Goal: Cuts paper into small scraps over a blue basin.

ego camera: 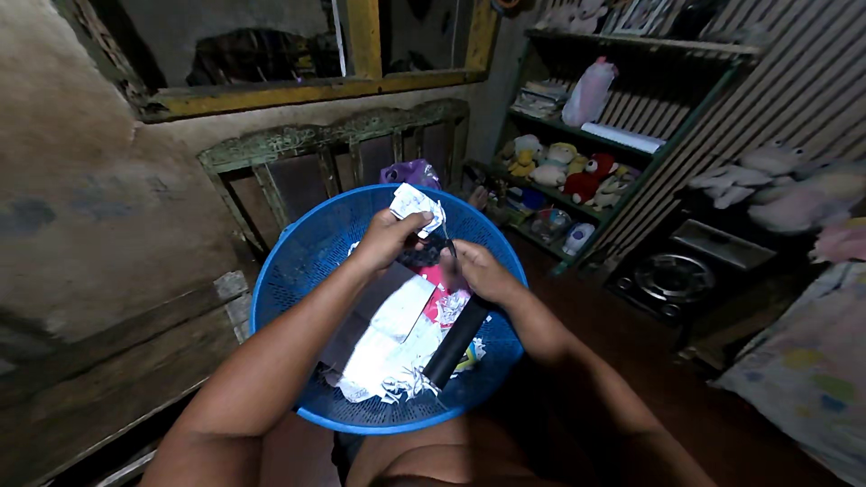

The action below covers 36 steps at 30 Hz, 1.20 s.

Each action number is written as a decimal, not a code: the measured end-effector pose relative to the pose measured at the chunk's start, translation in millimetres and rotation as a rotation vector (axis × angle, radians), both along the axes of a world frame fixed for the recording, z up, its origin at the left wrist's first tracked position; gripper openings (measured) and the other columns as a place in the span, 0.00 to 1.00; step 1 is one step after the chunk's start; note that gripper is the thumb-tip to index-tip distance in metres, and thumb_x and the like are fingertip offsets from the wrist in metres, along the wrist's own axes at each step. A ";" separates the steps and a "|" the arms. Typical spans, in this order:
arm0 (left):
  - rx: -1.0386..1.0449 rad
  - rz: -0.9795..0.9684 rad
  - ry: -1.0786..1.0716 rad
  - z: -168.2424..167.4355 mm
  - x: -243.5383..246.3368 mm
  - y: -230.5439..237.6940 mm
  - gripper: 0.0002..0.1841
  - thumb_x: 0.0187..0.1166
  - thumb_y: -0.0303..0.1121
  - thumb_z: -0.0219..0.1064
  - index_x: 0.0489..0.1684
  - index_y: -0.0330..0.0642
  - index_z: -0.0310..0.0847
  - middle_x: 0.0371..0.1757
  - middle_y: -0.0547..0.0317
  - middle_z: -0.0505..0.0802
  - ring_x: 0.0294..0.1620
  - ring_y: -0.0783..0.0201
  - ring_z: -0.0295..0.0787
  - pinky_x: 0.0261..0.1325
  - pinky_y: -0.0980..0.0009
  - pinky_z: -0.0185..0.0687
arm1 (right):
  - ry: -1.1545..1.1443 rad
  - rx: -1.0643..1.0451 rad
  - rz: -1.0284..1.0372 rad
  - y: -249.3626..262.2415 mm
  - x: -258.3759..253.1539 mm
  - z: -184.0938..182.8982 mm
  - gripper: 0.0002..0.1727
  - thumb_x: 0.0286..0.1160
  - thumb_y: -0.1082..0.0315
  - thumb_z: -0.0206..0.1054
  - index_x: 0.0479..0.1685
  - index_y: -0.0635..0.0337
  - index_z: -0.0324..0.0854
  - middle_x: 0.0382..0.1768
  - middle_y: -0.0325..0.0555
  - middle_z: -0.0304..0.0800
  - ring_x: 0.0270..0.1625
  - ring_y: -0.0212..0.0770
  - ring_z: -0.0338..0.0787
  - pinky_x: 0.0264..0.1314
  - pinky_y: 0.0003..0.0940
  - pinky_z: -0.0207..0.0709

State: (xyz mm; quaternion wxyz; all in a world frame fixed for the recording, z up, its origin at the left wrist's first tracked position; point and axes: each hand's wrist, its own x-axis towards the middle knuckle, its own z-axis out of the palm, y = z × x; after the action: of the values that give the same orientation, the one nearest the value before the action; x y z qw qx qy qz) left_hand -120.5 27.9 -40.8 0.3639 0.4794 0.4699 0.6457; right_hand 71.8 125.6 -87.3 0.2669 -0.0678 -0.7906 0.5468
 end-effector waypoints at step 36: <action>0.043 -0.126 0.771 -1.2 -7.1 -1.6 0.07 0.82 0.34 0.70 0.46 0.41 0.90 0.37 0.59 0.95 0.35 0.67 0.93 0.45 0.64 0.93 | 0.336 -0.138 -0.278 4.3 -2.4 1.2 0.32 0.69 0.76 0.77 0.71 0.56 0.64 0.46 0.51 0.91 0.45 0.46 0.93 0.49 0.45 0.90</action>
State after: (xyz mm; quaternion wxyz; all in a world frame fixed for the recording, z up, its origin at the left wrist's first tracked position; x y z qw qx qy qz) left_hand -127.6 26.3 -42.0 0.1897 0.7223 0.5279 0.4044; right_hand 69.4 129.9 -86.1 0.4624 -0.1022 -0.6787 0.5613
